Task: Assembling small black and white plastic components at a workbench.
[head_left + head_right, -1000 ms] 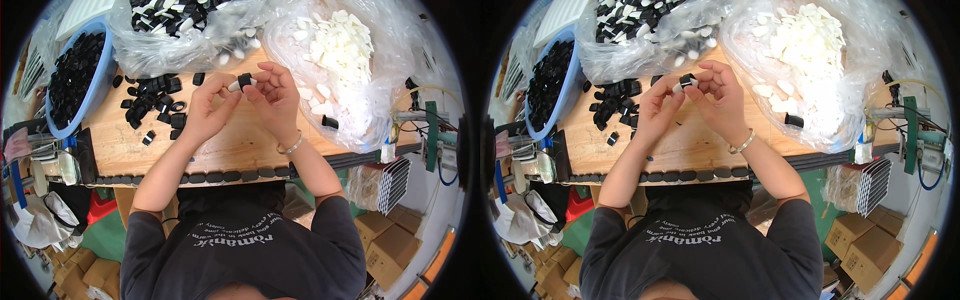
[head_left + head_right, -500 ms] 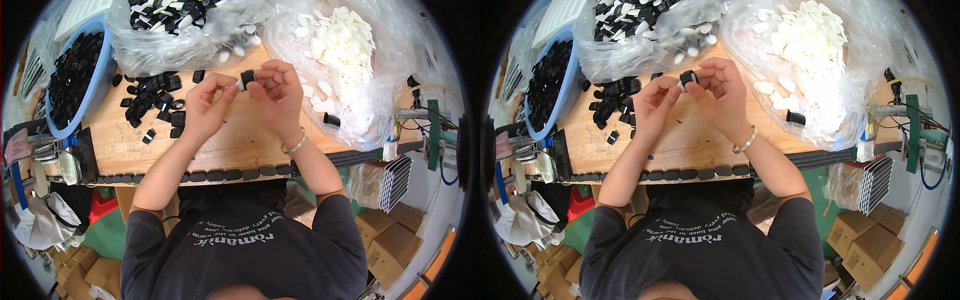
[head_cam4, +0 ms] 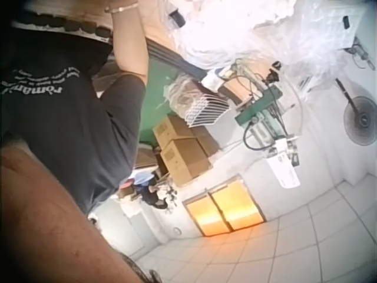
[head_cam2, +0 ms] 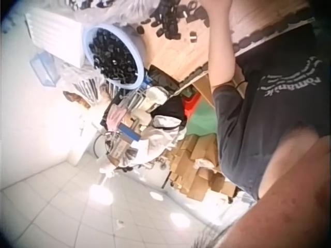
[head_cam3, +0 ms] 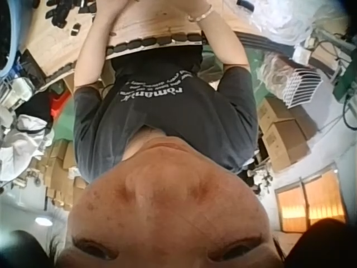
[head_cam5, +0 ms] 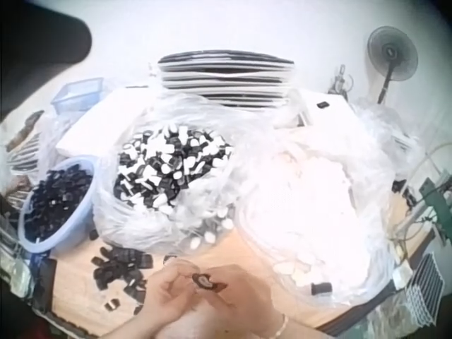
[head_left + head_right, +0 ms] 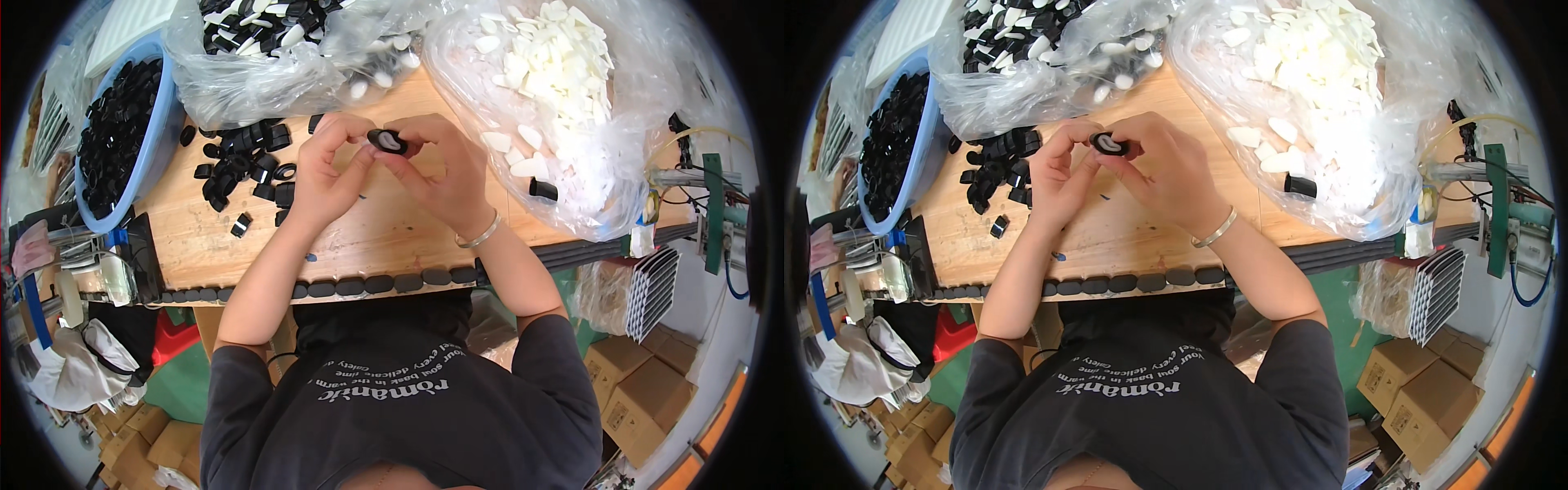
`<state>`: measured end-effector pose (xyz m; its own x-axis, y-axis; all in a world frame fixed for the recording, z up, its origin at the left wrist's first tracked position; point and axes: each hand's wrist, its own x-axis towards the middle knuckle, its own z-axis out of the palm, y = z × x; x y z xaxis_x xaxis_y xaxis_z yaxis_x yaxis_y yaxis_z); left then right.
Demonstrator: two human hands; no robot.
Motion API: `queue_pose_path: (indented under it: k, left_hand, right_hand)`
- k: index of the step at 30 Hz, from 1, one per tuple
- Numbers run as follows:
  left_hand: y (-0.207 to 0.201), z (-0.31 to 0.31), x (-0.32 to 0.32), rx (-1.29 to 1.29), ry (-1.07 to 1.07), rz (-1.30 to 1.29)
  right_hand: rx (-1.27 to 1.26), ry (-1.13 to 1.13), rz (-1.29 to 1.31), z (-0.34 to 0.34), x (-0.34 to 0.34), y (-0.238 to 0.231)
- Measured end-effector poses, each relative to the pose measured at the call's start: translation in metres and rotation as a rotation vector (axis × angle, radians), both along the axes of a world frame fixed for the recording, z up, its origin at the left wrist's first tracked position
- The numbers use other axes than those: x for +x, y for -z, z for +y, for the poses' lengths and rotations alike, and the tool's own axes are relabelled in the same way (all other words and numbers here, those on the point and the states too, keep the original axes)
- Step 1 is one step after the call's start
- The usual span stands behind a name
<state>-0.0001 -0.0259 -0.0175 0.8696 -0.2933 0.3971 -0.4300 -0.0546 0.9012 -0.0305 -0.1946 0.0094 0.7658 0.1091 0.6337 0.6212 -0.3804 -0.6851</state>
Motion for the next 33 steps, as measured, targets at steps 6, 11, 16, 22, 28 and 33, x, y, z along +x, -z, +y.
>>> queue_pose_path:
  k: [6, 11, 16, 22, 28, 33]
  left_hand:
    - [-0.004, -0.004, 0.0, 0.077, -0.066, -0.198]
    - [-0.005, -0.005, -0.001, 0.075, -0.075, -0.173]
    - [-0.008, -0.005, -0.002, 0.085, -0.096, -0.196]
    - [-0.011, -0.007, -0.005, 0.087, -0.124, -0.232]
    - [-0.013, -0.002, -0.002, 0.161, -0.088, -0.269]
    - [-0.022, 0.001, 0.001, 0.294, -0.083, -0.411]
  right_hand:
    - [0.007, -0.027, -0.1, 0.0, 0.003, -0.002]
    - [0.007, 0.015, -0.061, 0.001, 0.002, -0.002]
    - [-0.036, 0.022, -0.039, -0.002, 0.003, -0.006]
    - [-0.023, 0.001, 0.028, -0.003, 0.004, -0.004]
    - [0.247, -0.143, 0.383, -0.008, 0.001, -0.002]
    - [0.176, -0.144, 0.393, -0.01, 0.003, -0.003]
